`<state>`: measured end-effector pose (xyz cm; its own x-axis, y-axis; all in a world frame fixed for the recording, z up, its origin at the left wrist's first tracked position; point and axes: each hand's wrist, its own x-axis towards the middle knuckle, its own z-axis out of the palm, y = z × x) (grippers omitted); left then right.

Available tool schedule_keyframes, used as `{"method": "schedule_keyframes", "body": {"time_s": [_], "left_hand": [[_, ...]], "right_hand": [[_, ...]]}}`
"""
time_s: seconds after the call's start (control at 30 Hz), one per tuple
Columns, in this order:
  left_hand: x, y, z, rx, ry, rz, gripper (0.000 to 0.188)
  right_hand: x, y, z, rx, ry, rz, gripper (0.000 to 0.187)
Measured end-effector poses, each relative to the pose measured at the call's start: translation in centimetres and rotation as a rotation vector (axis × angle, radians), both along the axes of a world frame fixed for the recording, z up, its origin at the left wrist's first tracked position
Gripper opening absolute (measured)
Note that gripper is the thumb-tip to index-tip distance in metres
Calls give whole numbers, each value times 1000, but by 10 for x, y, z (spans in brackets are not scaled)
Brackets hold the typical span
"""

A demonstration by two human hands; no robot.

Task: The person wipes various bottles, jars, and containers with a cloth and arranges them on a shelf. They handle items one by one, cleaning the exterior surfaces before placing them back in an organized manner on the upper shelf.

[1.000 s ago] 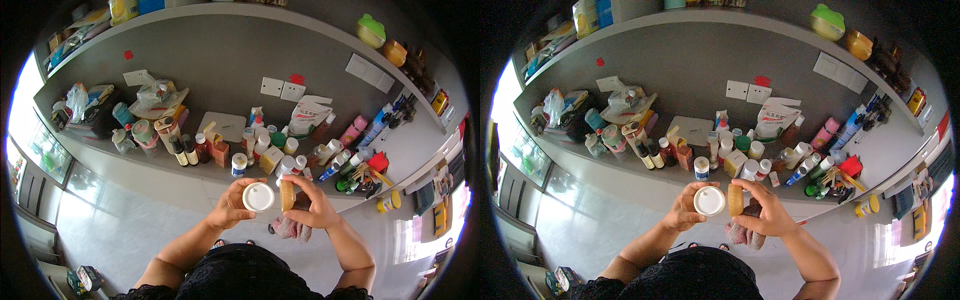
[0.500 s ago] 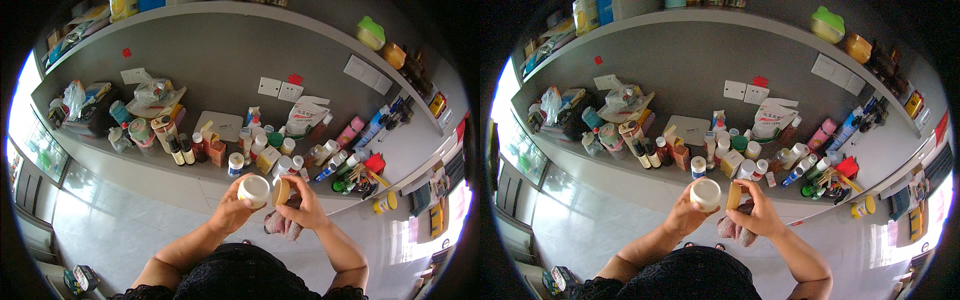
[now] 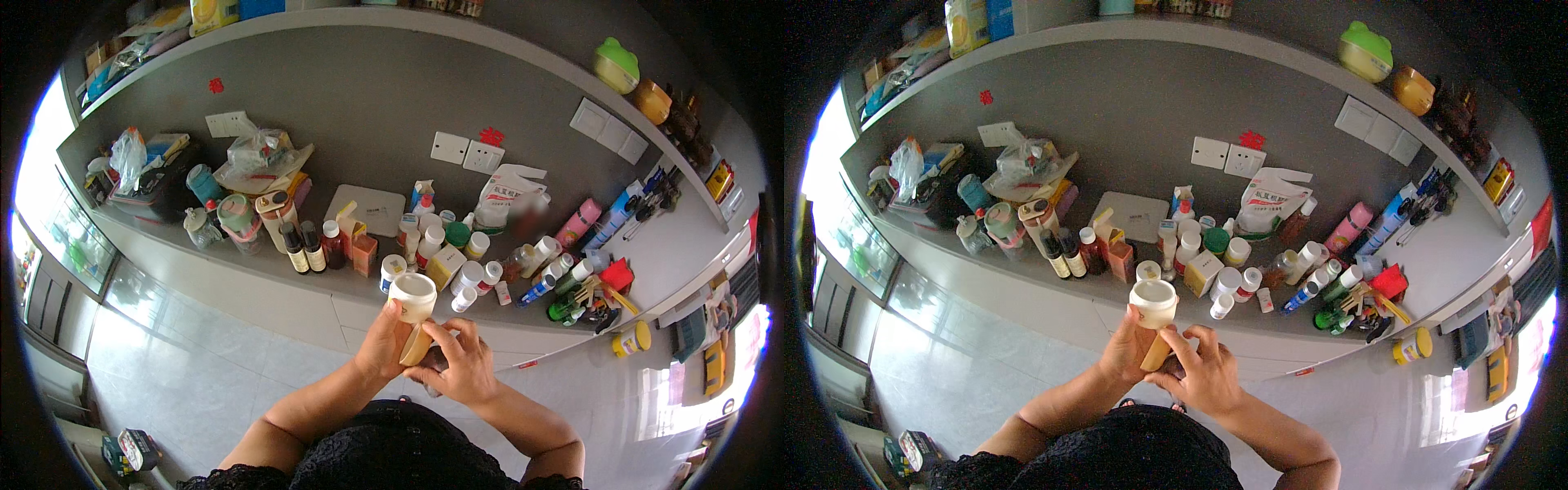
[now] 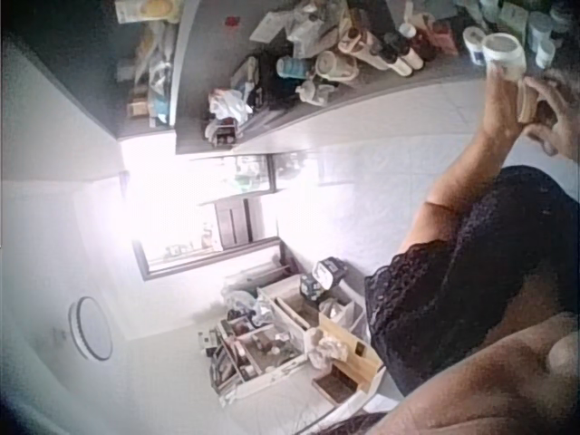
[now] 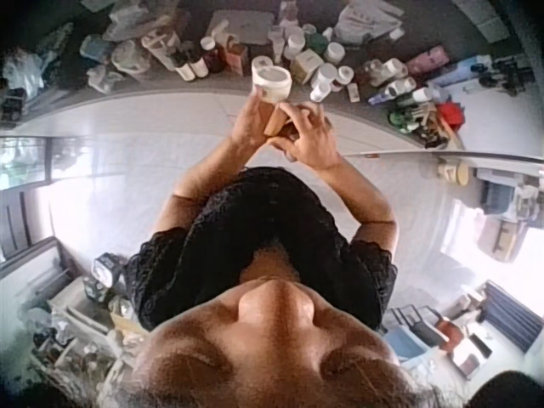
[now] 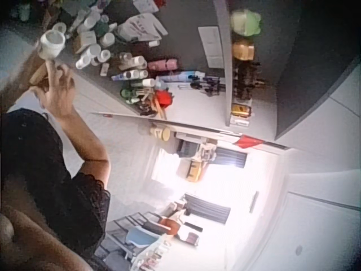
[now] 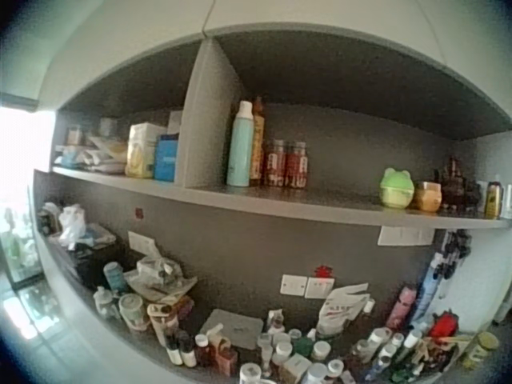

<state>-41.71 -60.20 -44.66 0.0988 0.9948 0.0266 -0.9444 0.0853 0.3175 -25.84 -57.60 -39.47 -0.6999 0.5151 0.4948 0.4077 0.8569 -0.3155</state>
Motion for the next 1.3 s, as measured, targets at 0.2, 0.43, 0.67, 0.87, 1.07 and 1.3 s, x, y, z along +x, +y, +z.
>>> {"method": "schedule_keyframes", "body": {"time_s": [0.2,0.43,0.67,0.87,1.07,1.3], "left_hand": [[-12,-9,-15,37,115,-2,63],[-3,-15,7,113,427,-62,74],[-2,-20,28,87,550,-60,67],[-3,-22,25,114,572,-96,67],[-5,-26,18,102,354,-136,78],[-3,-22,1,190,95,-151,93]], "right_hand": [[30,39,43,-206,150,132,26],[16,48,68,162,-49,151,17],[11,40,61,370,-123,117,18],[12,41,61,302,-108,186,19],[19,36,74,349,-20,139,21],[29,29,76,352,104,74,24]]}}
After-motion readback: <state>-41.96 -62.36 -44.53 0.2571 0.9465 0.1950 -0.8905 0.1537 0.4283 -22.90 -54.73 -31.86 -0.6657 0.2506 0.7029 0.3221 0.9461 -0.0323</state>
